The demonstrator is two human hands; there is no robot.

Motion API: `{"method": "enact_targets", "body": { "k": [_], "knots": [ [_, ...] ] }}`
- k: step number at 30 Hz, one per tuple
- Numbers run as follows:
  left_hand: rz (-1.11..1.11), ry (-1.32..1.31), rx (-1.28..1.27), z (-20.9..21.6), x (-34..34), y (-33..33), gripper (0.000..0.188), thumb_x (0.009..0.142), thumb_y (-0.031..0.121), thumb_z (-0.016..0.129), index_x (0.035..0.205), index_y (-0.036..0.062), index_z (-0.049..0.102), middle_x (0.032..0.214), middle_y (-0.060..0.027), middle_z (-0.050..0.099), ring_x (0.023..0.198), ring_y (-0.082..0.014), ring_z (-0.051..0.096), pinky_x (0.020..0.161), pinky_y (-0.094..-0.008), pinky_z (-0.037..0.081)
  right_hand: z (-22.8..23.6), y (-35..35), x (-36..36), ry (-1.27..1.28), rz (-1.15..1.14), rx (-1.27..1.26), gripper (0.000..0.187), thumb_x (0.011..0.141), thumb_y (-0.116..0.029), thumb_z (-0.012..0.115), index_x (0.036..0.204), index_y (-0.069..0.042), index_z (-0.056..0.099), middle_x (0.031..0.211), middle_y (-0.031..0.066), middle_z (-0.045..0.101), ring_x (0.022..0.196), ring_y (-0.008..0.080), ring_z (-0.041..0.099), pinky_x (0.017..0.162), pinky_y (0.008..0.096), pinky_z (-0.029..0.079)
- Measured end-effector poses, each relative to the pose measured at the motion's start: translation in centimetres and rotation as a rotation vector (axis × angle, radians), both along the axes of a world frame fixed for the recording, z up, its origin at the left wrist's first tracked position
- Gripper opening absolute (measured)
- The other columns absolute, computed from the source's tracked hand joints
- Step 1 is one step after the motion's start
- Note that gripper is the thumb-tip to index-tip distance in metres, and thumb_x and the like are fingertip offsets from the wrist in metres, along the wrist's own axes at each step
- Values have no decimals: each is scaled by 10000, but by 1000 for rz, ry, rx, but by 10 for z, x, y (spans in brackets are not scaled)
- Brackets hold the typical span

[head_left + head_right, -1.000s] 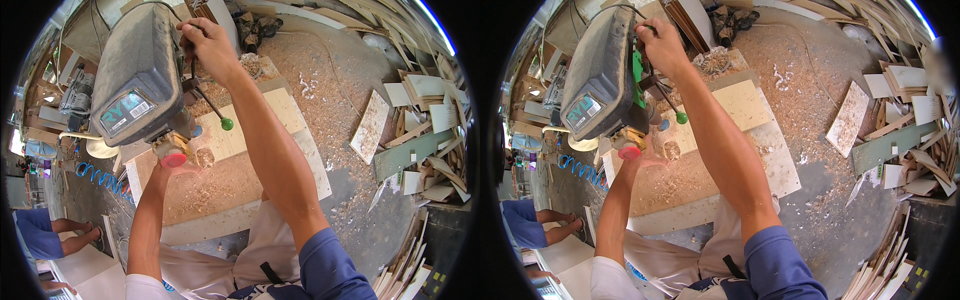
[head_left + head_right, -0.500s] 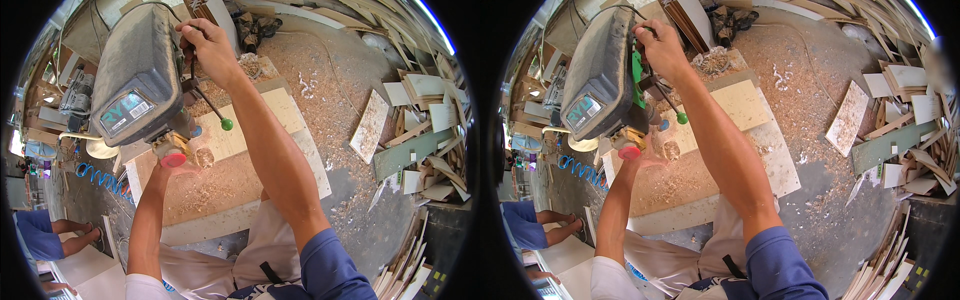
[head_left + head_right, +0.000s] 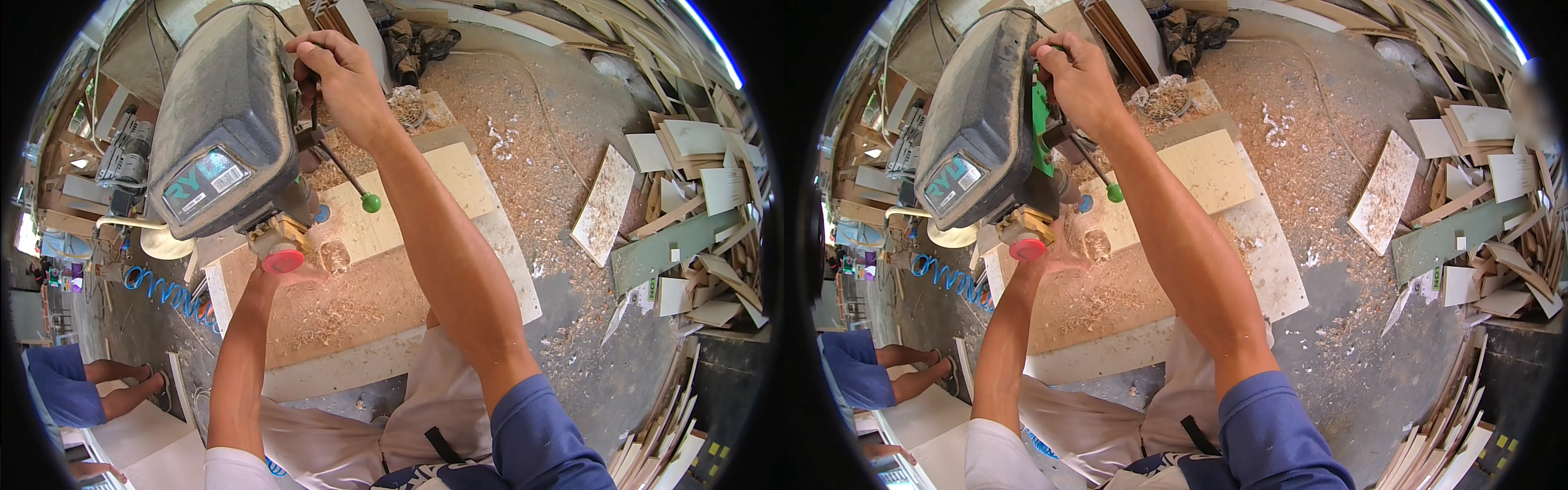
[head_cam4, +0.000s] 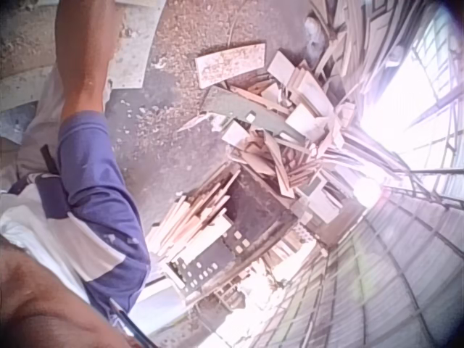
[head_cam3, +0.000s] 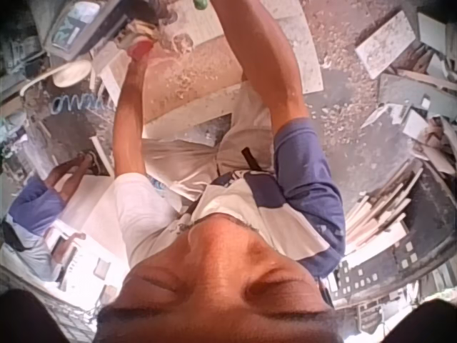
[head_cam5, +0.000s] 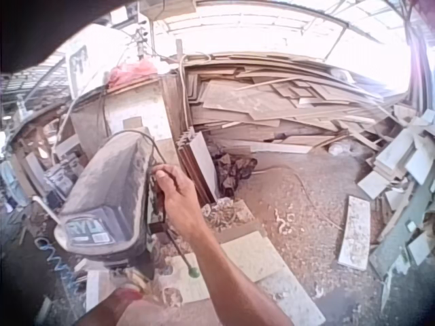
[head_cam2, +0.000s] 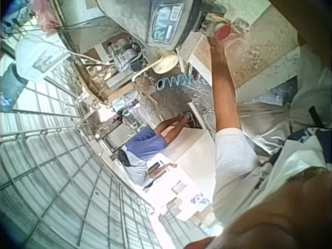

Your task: The person operates a drill press to create holes in a rectangular wooden board, holding the board in place with their left hand and pulling down the drill lever with their right hand.

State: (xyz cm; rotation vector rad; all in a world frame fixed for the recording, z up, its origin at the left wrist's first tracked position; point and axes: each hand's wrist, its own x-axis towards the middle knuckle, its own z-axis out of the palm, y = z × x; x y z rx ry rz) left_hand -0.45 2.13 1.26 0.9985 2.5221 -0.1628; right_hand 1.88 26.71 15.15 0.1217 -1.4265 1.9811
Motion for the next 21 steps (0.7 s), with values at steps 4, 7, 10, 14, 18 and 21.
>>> {"method": "enact_targets", "body": {
  "k": [4,7,10,14,18,21],
  "knots": [
    [10,4,-2,-6,-2,-1,1473,490,613,897,1561,-58,139,1605,-277,217,1501,-401,216,1237,-446,211,0,1,3,-36,24,-5,216,1013,-205,554,1085,-34,663,829,21,607,707,114,555,648,268,473],
    [22,-9,-20,-5,-2,-2,1478,490,615,897,1562,-58,134,1604,-278,217,1500,-403,217,1236,-447,213,0,0,4,-29,19,1,209,1011,-199,552,1078,-35,663,828,18,606,708,114,555,647,266,471],
    [28,-66,-11,-6,-3,-4,1476,493,610,897,1562,-58,129,1600,-282,220,1498,-410,218,1236,-452,211,1,-3,6,-37,34,-5,209,1011,-198,548,1075,-37,663,822,18,602,708,114,554,648,269,472],
    [3,-59,15,-3,-1,1,1465,498,595,894,1559,-64,129,1598,-283,223,1498,-410,215,1238,-452,206,-1,-2,7,-28,48,-25,213,1015,-204,539,1073,-38,660,820,15,594,697,110,546,647,268,473],
    [66,-62,-29,-2,-5,4,1456,499,589,889,1560,-63,134,1603,-272,219,1502,-400,209,1239,-443,204,-5,-3,4,0,-31,47,218,1023,-210,531,1079,-38,651,811,4,573,683,98,528,647,262,472],
    [64,-72,-60,3,-1,5,1456,499,590,889,1560,-61,134,1605,-270,216,1504,-399,206,1240,-442,202,-9,-7,0,20,-59,57,227,1013,-208,539,1064,-16,649,800,16,572,720,106,511,668,275,449]
  ]
}}
